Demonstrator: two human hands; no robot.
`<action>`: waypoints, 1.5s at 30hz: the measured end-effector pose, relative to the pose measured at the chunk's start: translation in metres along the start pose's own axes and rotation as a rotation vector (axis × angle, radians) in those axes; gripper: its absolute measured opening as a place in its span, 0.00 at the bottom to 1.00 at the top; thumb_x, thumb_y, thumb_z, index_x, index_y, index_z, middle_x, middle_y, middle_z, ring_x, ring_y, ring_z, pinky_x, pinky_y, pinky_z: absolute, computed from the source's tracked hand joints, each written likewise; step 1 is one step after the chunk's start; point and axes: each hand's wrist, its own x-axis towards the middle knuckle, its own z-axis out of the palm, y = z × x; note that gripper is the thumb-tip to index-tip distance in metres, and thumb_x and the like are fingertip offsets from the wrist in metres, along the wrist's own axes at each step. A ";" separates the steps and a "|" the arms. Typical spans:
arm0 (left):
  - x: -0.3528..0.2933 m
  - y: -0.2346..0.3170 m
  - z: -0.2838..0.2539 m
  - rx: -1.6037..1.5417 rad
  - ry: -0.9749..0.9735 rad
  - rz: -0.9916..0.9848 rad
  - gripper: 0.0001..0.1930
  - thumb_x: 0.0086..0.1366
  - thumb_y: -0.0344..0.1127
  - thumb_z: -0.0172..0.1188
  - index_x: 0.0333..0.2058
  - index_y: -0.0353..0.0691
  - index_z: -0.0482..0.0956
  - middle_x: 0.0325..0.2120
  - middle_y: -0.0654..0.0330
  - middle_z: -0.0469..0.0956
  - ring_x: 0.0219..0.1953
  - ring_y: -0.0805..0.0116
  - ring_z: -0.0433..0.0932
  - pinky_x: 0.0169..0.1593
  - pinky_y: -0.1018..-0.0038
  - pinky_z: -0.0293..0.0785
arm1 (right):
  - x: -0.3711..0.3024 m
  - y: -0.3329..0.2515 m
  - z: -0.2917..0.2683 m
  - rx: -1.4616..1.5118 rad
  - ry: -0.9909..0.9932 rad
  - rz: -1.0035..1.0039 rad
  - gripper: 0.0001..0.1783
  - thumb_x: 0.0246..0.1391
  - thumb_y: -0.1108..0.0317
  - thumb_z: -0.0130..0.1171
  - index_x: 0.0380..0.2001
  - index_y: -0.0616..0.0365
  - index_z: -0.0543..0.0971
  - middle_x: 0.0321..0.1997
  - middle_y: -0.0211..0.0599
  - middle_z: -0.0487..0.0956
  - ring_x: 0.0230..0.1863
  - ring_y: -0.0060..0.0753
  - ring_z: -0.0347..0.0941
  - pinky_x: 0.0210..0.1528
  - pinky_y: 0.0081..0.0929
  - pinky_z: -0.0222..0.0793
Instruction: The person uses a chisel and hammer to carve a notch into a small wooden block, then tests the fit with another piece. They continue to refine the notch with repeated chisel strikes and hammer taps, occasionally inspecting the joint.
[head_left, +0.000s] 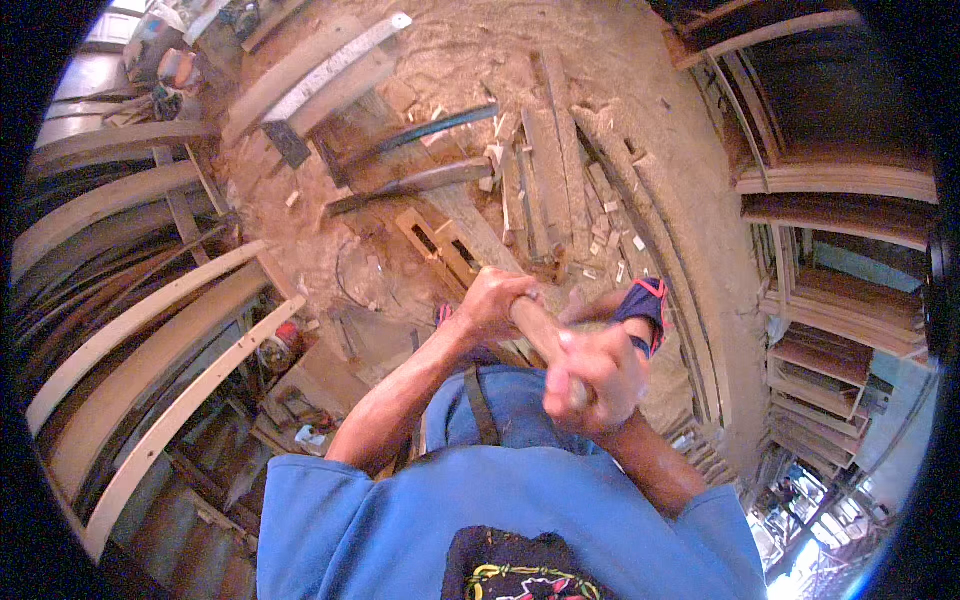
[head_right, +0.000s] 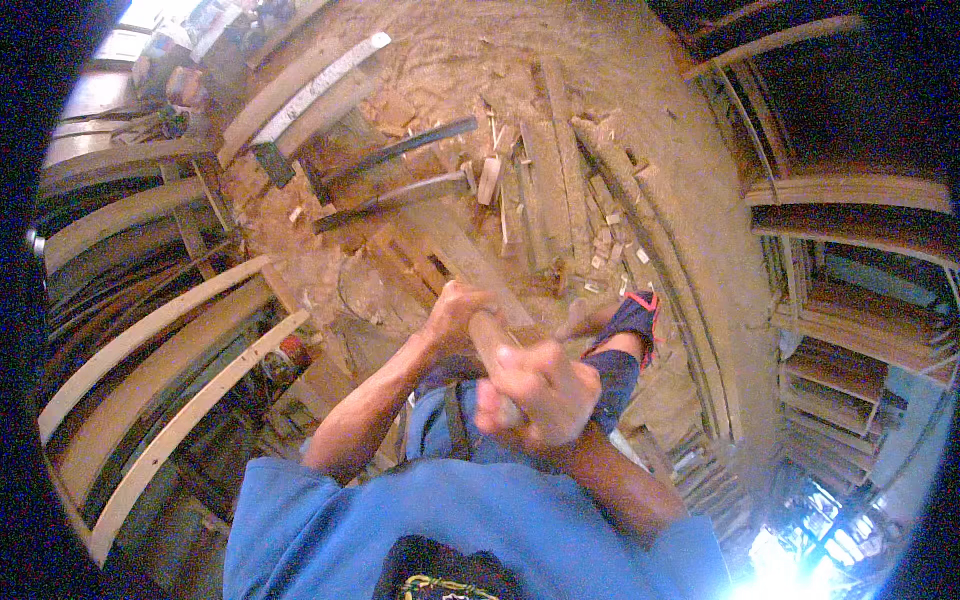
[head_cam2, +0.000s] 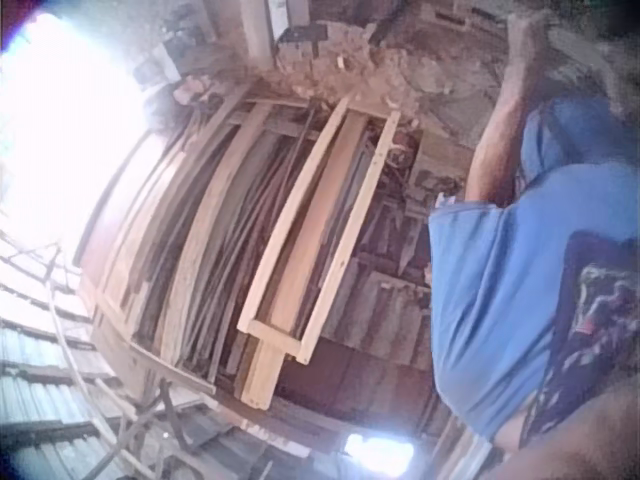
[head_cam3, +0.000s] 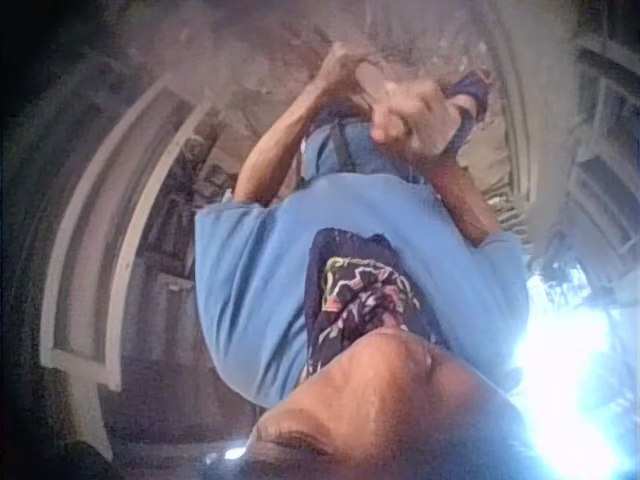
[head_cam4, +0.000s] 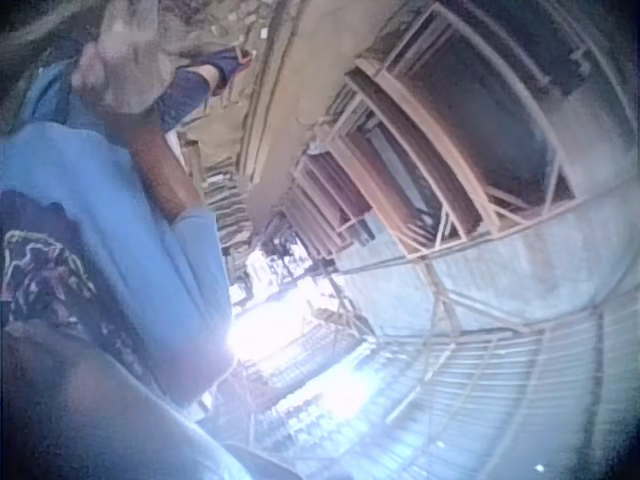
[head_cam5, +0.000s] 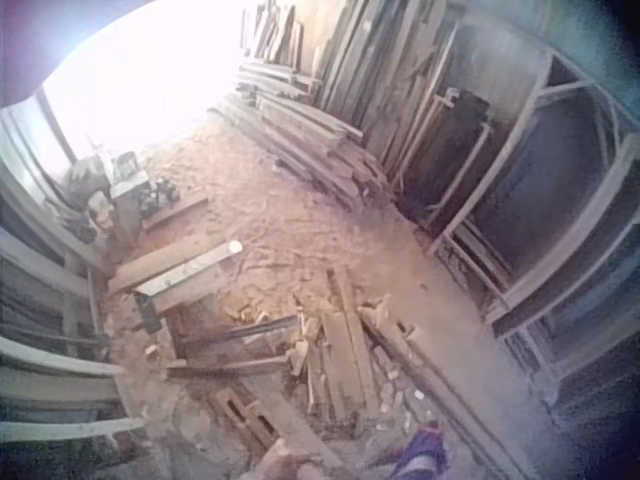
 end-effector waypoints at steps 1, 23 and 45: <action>-0.007 -0.002 0.011 0.027 -0.005 0.071 0.12 0.41 0.35 0.68 0.25 0.44 0.75 0.19 0.56 0.76 0.22 0.55 0.80 0.26 0.62 0.75 | -0.028 -0.002 -0.007 0.008 -0.020 0.014 0.16 0.42 0.65 0.71 0.35 0.52 0.77 0.30 0.33 0.79 0.24 0.34 0.76 0.19 0.31 0.71; 0.022 0.080 0.053 0.590 -0.162 0.162 0.12 0.50 0.38 0.62 0.32 0.39 0.76 0.24 0.59 0.77 0.31 0.56 0.81 0.41 0.63 0.77 | -0.107 -0.010 -0.107 0.393 -0.052 0.706 0.23 0.51 0.67 0.70 0.49 0.56 0.74 0.58 0.48 0.73 0.59 0.46 0.70 0.60 0.41 0.66; 0.011 0.064 0.018 0.387 0.520 0.177 0.15 0.53 0.38 0.73 0.35 0.40 0.77 0.31 0.54 0.74 0.33 0.52 0.75 0.35 0.61 0.69 | -0.004 -0.002 -0.051 0.241 -0.031 0.073 0.18 0.49 0.73 0.66 0.41 0.48 0.71 0.43 0.42 0.74 0.40 0.38 0.73 0.41 0.39 0.71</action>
